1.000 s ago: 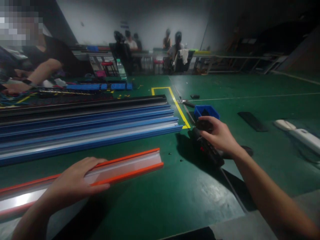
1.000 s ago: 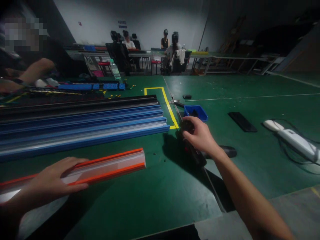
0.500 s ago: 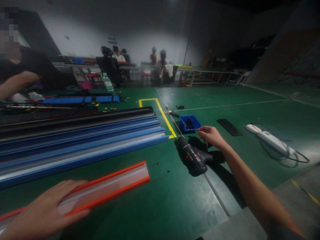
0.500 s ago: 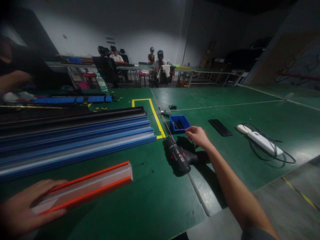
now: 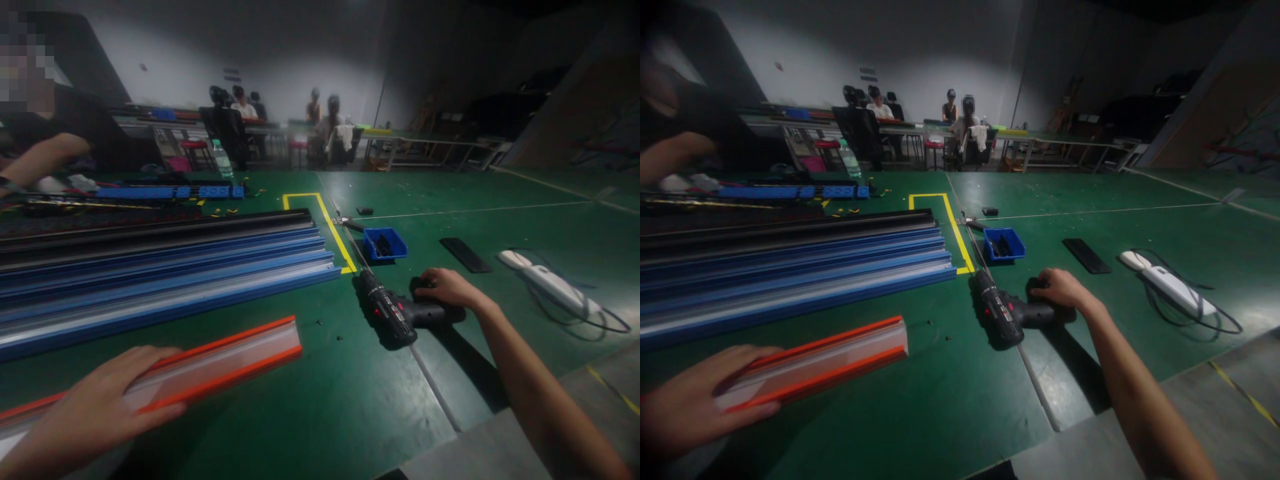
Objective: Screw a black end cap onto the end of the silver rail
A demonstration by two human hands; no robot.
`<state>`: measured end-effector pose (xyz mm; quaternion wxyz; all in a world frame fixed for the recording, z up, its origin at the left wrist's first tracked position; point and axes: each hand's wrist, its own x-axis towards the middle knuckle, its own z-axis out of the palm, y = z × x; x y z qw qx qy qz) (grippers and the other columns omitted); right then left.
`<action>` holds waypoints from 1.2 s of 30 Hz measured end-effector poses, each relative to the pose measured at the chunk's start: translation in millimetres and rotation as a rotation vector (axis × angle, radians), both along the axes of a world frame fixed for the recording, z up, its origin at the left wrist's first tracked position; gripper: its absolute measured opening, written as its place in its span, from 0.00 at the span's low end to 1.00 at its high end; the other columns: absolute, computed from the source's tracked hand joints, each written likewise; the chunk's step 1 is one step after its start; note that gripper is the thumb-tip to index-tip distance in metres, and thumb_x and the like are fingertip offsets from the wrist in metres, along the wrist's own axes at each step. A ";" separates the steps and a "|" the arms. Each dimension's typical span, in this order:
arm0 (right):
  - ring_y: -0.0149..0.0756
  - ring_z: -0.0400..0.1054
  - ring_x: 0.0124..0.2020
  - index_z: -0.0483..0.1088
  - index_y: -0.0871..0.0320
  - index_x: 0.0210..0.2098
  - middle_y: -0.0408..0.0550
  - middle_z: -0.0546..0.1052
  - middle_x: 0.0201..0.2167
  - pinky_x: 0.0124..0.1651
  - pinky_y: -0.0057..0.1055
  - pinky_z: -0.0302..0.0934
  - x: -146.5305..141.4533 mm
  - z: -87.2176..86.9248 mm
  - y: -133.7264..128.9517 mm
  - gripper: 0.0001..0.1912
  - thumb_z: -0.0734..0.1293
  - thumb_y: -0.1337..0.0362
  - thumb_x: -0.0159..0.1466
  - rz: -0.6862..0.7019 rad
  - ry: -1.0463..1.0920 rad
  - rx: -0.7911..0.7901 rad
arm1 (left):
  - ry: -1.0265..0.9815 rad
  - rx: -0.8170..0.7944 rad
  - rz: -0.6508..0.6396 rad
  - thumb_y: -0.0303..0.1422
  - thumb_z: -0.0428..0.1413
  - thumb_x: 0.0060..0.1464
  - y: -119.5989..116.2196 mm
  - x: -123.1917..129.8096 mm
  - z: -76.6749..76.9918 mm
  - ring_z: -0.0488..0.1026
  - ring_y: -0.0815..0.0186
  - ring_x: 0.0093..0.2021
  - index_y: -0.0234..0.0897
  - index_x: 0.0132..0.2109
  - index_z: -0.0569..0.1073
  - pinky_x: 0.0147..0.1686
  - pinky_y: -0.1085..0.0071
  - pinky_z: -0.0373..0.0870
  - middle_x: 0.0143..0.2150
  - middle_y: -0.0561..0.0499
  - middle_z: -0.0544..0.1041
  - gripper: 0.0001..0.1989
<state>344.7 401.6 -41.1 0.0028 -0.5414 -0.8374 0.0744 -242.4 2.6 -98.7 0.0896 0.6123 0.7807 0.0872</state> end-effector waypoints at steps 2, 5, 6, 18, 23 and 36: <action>0.47 0.79 0.41 0.81 0.57 0.43 0.53 0.84 0.41 0.40 0.33 0.69 -0.3 1.3 -1.4 0.15 0.71 0.55 0.61 0.000 0.000 0.068 | -0.036 -0.023 -0.027 0.59 0.62 0.47 -1.0 -1.6 -1.4 0.77 0.48 0.57 0.53 0.58 0.79 0.58 0.54 0.74 0.57 0.51 0.80 0.33; 0.47 0.80 0.41 0.81 0.55 0.40 0.51 0.85 0.40 0.42 0.33 0.69 -1.8 2.0 -6.2 0.11 0.67 0.65 0.61 -0.035 0.020 0.165 | -0.059 -0.029 -0.019 0.58 0.63 0.46 -1.8 -2.3 -4.5 0.76 0.46 0.58 0.52 0.59 0.78 0.60 0.52 0.72 0.59 0.48 0.79 0.35; 0.46 0.80 0.40 0.81 0.54 0.40 0.50 0.86 0.39 0.41 0.33 0.70 -2.6 2.4 -8.6 0.12 0.66 0.67 0.60 -0.058 0.036 0.166 | -0.057 -0.033 -0.016 0.59 0.63 0.46 -1.9 -2.1 -5.3 0.75 0.46 0.59 0.51 0.59 0.78 0.60 0.52 0.72 0.59 0.48 0.79 0.35; 0.51 0.79 0.39 0.73 0.57 0.53 0.54 0.84 0.36 0.45 0.40 0.69 -87.2 65.2 12.0 0.19 0.67 0.62 0.63 -0.072 0.232 0.447 | -0.045 -0.112 -0.021 0.61 0.59 0.52 -0.3 12.2 11.1 0.70 0.48 0.65 0.39 0.64 0.73 0.67 0.52 0.63 0.65 0.42 0.74 0.41; 0.58 0.78 0.45 0.70 0.65 0.59 0.69 0.82 0.44 0.46 0.43 0.68 -150.1 56.8 30.7 0.23 0.63 0.69 0.65 0.000 -0.199 0.374 | -0.081 -0.093 -0.007 0.61 0.59 0.52 1.0 20.6 20.1 0.69 0.49 0.65 0.39 0.64 0.73 0.67 0.52 0.62 0.66 0.41 0.73 0.41; 0.54 0.78 0.47 0.78 0.57 0.53 0.63 0.81 0.48 0.46 0.41 0.69 -147.2 35.9 54.2 0.19 0.65 0.63 0.65 0.112 -0.293 0.166 | -0.084 -0.067 0.022 0.61 0.61 0.49 -0.6 15.0 8.7 0.68 0.45 0.66 0.42 0.65 0.73 0.69 0.48 0.60 0.67 0.41 0.72 0.42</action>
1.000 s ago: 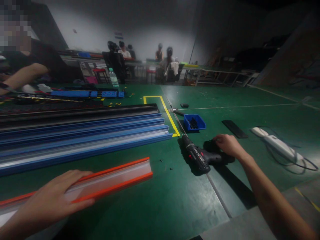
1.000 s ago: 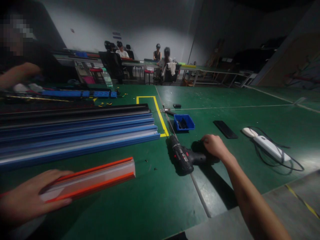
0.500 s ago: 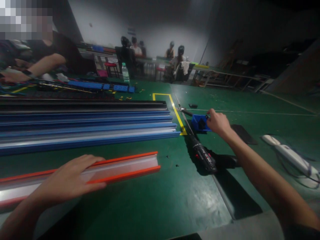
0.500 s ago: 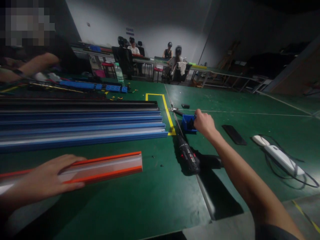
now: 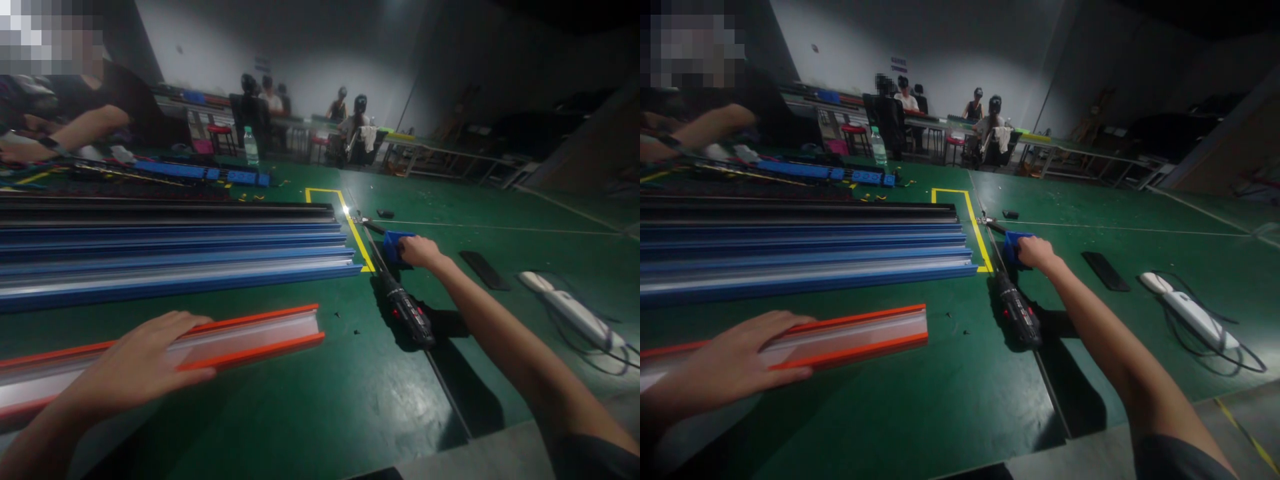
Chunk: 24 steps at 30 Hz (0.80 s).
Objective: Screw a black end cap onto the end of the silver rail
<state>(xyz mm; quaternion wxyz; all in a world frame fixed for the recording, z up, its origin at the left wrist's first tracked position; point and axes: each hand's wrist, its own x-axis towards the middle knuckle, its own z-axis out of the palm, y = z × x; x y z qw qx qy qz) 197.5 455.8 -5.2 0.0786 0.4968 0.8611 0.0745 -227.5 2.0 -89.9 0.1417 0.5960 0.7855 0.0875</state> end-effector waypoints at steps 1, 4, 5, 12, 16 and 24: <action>0.53 0.77 0.47 0.76 0.57 0.56 0.63 0.80 0.50 0.46 0.40 0.69 2.8 0.9 2.7 0.21 0.65 0.63 0.65 0.023 0.002 -0.021 | 0.005 -0.002 -0.011 0.61 0.61 0.50 -0.6 -2.6 -3.7 0.68 0.46 0.67 0.42 0.65 0.73 0.69 0.48 0.59 0.67 0.41 0.72 0.42; 0.49 0.76 0.46 0.70 0.55 0.64 0.61 0.77 0.56 0.47 0.37 0.68 9.8 3.6 10.4 0.29 0.66 0.65 0.63 0.086 0.018 -0.065 | 0.020 -0.004 -0.033 0.61 0.60 0.51 -1.5 -7.9 -11.0 0.67 0.47 0.67 0.42 0.66 0.72 0.70 0.50 0.59 0.67 0.43 0.72 0.42; 0.48 0.76 0.46 0.68 0.55 0.66 0.61 0.76 0.56 0.47 0.36 0.68 11.5 4.4 12.5 0.31 0.66 0.66 0.63 0.101 0.026 -0.073 | 0.023 0.001 -0.035 0.62 0.60 0.51 -1.6 -8.9 -12.2 0.68 0.47 0.67 0.43 0.66 0.73 0.70 0.50 0.59 0.67 0.43 0.72 0.42; 0.43 0.75 0.45 0.70 0.53 0.65 0.53 0.79 0.51 0.47 0.31 0.68 12.5 8.5 27.1 0.37 0.72 0.66 0.55 0.190 0.060 -0.144 | 0.027 0.015 -0.025 0.61 0.60 0.50 -2.8 -11.5 -15.3 0.69 0.46 0.66 0.44 0.65 0.73 0.69 0.49 0.61 0.66 0.44 0.73 0.41; 0.42 0.75 0.41 0.73 0.57 0.62 0.52 0.81 0.46 0.42 0.32 0.68 4.7 10.9 36.9 0.36 0.72 0.66 0.53 0.222 0.053 -0.197 | 0.023 0.001 -0.034 0.61 0.60 0.51 -2.0 -8.0 -8.6 0.69 0.47 0.66 0.43 0.65 0.74 0.68 0.49 0.62 0.66 0.43 0.73 0.41; 0.45 0.75 0.45 0.73 0.55 0.60 0.53 0.79 0.53 0.47 0.37 0.71 2.2 22.2 46.9 0.36 0.76 0.65 0.50 0.254 0.143 -0.253 | 0.025 -0.058 -0.005 0.62 0.59 0.50 1.3 2.9 5.5 0.68 0.46 0.67 0.39 0.65 0.73 0.69 0.49 0.60 0.67 0.40 0.72 0.43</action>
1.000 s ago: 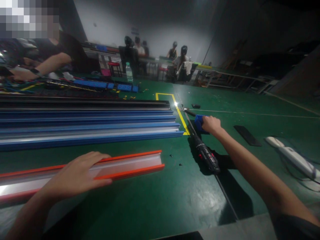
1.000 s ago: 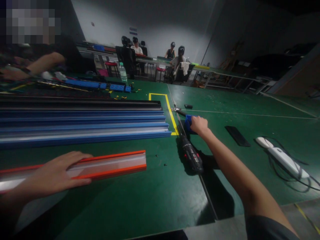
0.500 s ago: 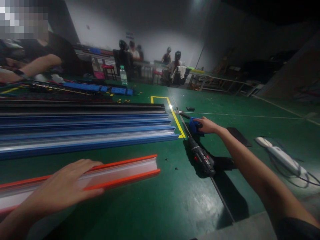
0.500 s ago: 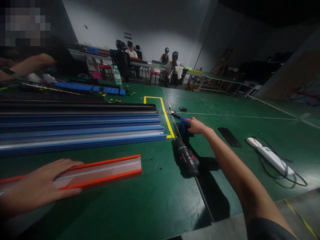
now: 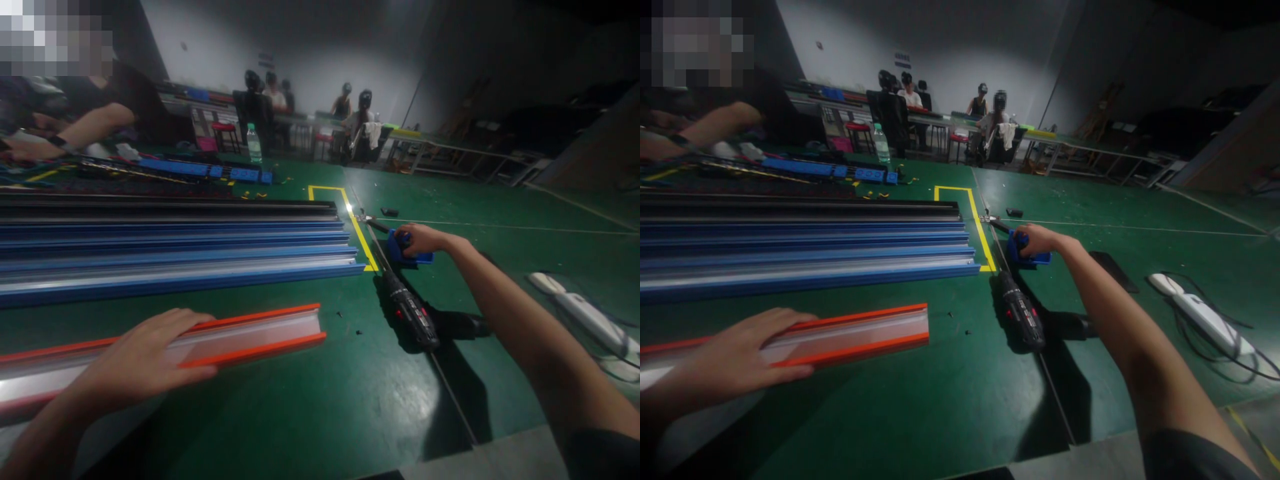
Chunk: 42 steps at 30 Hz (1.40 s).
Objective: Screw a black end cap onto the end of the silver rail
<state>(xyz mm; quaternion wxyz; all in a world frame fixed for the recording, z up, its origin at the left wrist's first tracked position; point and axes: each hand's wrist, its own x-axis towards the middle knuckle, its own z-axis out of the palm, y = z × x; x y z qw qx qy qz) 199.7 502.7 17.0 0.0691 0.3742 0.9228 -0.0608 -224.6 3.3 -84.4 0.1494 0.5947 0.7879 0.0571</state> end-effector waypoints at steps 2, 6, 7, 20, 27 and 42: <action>0.44 0.76 0.44 0.73 0.55 0.60 0.52 0.80 0.51 0.47 0.39 0.71 7.0 4.1 3.4 0.36 0.77 0.61 0.52 -0.020 0.073 -0.064 | -0.003 0.010 -0.015 0.62 0.59 0.50 0.0 1.2 0.7 0.68 0.46 0.66 0.39 0.64 0.73 0.69 0.49 0.60 0.66 0.40 0.72 0.43; 0.46 0.76 0.46 0.74 0.59 0.57 0.54 0.81 0.49 0.51 0.41 0.71 25.0 4.2 10.2 0.35 0.79 0.55 0.52 -0.050 0.239 -0.157 | -0.010 0.014 -0.002 0.62 0.60 0.50 -0.2 1.9 1.3 0.69 0.46 0.66 0.39 0.64 0.74 0.68 0.48 0.61 0.66 0.40 0.73 0.43; 0.47 0.76 0.47 0.74 0.60 0.56 0.55 0.81 0.49 0.52 0.42 0.71 29.3 1.8 11.3 0.35 0.80 0.54 0.51 -0.054 0.303 -0.190 | -0.009 0.009 0.008 0.62 0.60 0.49 -0.1 1.7 1.2 0.69 0.46 0.66 0.39 0.64 0.74 0.68 0.48 0.61 0.66 0.40 0.73 0.43; 0.38 0.78 0.34 0.73 0.54 0.44 0.45 0.80 0.37 0.42 0.37 0.77 35.2 -28.4 -1.2 0.31 0.82 0.61 0.42 -0.372 1.340 -0.389 | -0.001 -0.056 0.008 0.64 0.57 0.49 1.8 5.1 7.4 0.67 0.46 0.67 0.36 0.66 0.72 0.69 0.48 0.59 0.66 0.39 0.72 0.47; 0.44 0.78 0.45 0.75 0.56 0.48 0.49 0.81 0.47 0.47 0.39 0.75 17.4 -16.5 -64.0 0.33 0.83 0.62 0.44 -0.188 1.231 -0.533 | -0.005 -0.054 0.042 0.63 0.59 0.48 2.2 6.1 6.5 0.67 0.45 0.67 0.37 0.66 0.72 0.69 0.48 0.59 0.67 0.40 0.72 0.46; 0.36 0.75 0.42 0.67 0.55 0.51 0.45 0.76 0.45 0.44 0.32 0.70 -53.7 -60.0 -173.3 0.38 0.81 0.74 0.43 -0.095 0.799 -1.204 | 0.043 0.017 -0.002 0.61 0.60 0.49 -1.4 -1.3 -5.4 0.69 0.47 0.65 0.40 0.65 0.73 0.68 0.50 0.62 0.66 0.42 0.73 0.43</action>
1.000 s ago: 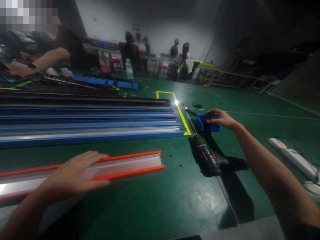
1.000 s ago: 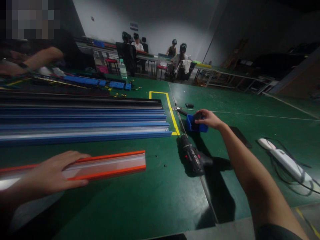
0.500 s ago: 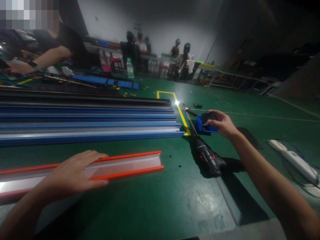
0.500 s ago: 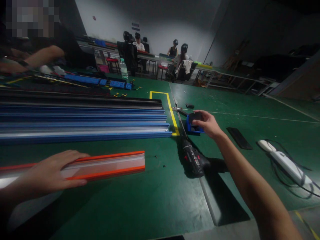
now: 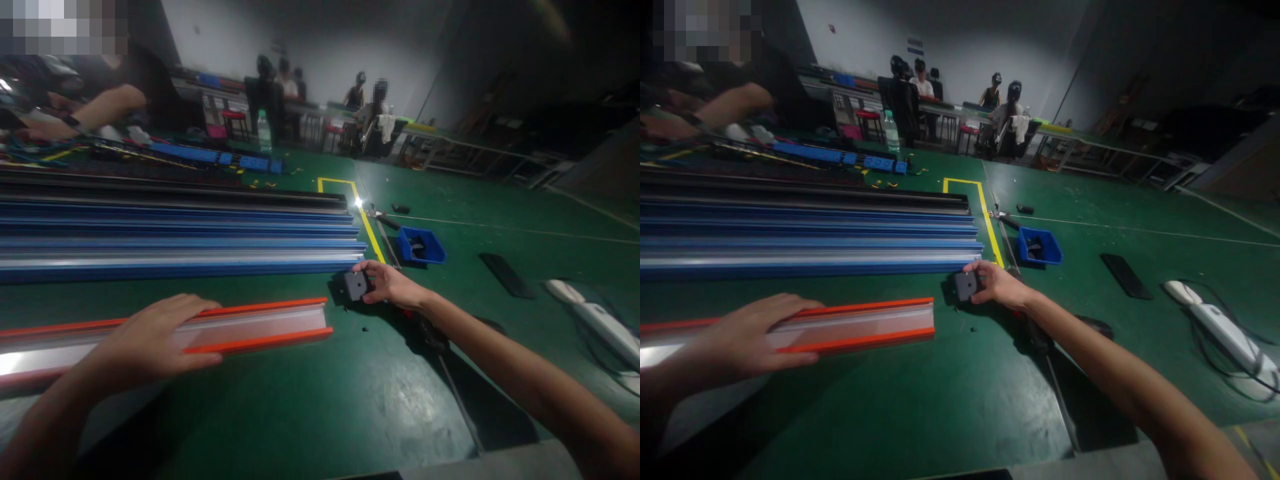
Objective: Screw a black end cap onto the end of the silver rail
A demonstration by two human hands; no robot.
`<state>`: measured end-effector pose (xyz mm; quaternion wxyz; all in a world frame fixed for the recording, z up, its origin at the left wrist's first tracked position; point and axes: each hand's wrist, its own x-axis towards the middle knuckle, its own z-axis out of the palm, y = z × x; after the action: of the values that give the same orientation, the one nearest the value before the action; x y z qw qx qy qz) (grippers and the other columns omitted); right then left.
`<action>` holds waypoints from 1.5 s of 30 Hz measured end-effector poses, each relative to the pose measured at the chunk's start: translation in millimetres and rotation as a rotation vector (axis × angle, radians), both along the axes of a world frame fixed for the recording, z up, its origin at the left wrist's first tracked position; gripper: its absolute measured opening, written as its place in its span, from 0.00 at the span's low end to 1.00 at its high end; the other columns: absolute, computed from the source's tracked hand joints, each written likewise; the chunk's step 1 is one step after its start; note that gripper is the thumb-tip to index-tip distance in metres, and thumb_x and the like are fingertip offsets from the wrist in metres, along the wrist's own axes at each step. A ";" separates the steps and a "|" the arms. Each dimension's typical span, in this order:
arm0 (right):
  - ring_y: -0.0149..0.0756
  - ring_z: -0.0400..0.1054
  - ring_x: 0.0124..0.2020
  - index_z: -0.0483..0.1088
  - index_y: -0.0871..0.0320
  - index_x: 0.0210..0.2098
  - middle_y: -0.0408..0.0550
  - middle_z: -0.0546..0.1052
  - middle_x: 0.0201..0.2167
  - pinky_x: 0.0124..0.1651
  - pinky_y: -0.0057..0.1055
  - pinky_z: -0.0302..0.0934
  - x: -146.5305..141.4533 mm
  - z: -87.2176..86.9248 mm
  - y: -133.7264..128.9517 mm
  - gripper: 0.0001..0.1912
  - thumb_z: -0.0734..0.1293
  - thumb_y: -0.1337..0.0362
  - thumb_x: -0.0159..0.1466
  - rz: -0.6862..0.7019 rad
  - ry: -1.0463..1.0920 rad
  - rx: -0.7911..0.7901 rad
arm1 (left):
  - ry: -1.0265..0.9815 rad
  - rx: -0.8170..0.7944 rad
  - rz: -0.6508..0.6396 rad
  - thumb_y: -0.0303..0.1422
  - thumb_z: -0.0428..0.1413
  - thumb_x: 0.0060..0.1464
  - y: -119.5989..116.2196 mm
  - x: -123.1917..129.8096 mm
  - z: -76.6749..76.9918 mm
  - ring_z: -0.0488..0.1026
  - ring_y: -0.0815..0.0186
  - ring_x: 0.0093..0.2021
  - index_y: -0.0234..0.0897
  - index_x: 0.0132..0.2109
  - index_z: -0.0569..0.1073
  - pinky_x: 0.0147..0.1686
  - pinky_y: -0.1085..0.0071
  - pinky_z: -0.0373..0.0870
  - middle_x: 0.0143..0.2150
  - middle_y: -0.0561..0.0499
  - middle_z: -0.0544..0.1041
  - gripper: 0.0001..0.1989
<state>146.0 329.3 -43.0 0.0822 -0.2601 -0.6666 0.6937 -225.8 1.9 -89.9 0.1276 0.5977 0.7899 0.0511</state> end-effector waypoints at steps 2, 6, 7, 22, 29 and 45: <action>0.37 0.75 0.43 0.67 0.55 0.51 0.45 0.75 0.46 0.43 0.32 0.70 0.3 -3.0 1.9 0.38 0.80 0.74 0.43 -0.001 -0.020 0.005 | 0.008 -0.002 0.006 0.61 0.60 0.50 0.0 -0.1 -1.8 0.69 0.46 0.66 0.40 0.65 0.73 0.68 0.49 0.61 0.66 0.41 0.73 0.43; 0.38 0.75 0.42 0.64 0.55 0.56 0.47 0.76 0.46 0.41 0.33 0.70 5.5 -7.2 2.9 0.39 0.78 0.71 0.48 0.068 -0.112 0.031 | 0.011 0.006 0.004 0.60 0.61 0.49 -1.3 1.1 -3.8 0.69 0.46 0.66 0.40 0.65 0.73 0.68 0.49 0.62 0.66 0.41 0.73 0.43; 0.39 0.75 0.42 0.62 0.55 0.59 0.48 0.77 0.45 0.41 0.34 0.70 6.7 -7.6 2.7 0.40 0.78 0.70 0.49 0.098 -0.134 0.049 | 0.015 0.010 0.005 0.59 0.62 0.48 -2.0 1.5 -4.1 0.69 0.46 0.66 0.41 0.65 0.73 0.68 0.49 0.62 0.65 0.41 0.74 0.43; 0.49 0.69 0.54 0.68 0.56 0.59 0.55 0.68 0.55 0.60 0.50 0.67 12.2 -1.0 -1.7 0.36 0.79 0.61 0.54 0.244 -0.230 0.908 | -0.053 0.073 0.026 0.58 0.64 0.45 -1.1 11.9 10.5 0.71 0.46 0.62 0.40 0.63 0.75 0.67 0.47 0.63 0.63 0.40 0.76 0.42; 0.47 0.74 0.49 0.63 0.57 0.61 0.53 0.75 0.52 0.53 0.47 0.71 14.1 2.2 -4.9 0.36 0.78 0.57 0.58 0.204 -0.147 0.537 | -0.063 -0.013 0.064 0.60 0.63 0.45 1.2 14.1 20.5 0.69 0.45 0.65 0.40 0.64 0.74 0.67 0.47 0.62 0.65 0.40 0.74 0.44; 0.48 0.72 0.48 0.71 0.56 0.61 0.55 0.76 0.51 0.51 0.44 0.67 7.8 52.1 -43.6 0.36 0.79 0.54 0.56 0.365 -0.198 0.996 | -0.080 0.000 0.002 0.56 0.62 0.52 4.4 16.2 41.8 0.69 0.48 0.65 0.39 0.66 0.73 0.67 0.52 0.62 0.66 0.41 0.73 0.40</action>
<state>153.7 285.7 9.1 0.0106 -0.1337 -0.9538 0.2687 -209.6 6.3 -48.1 0.1590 0.5942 0.7849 0.0749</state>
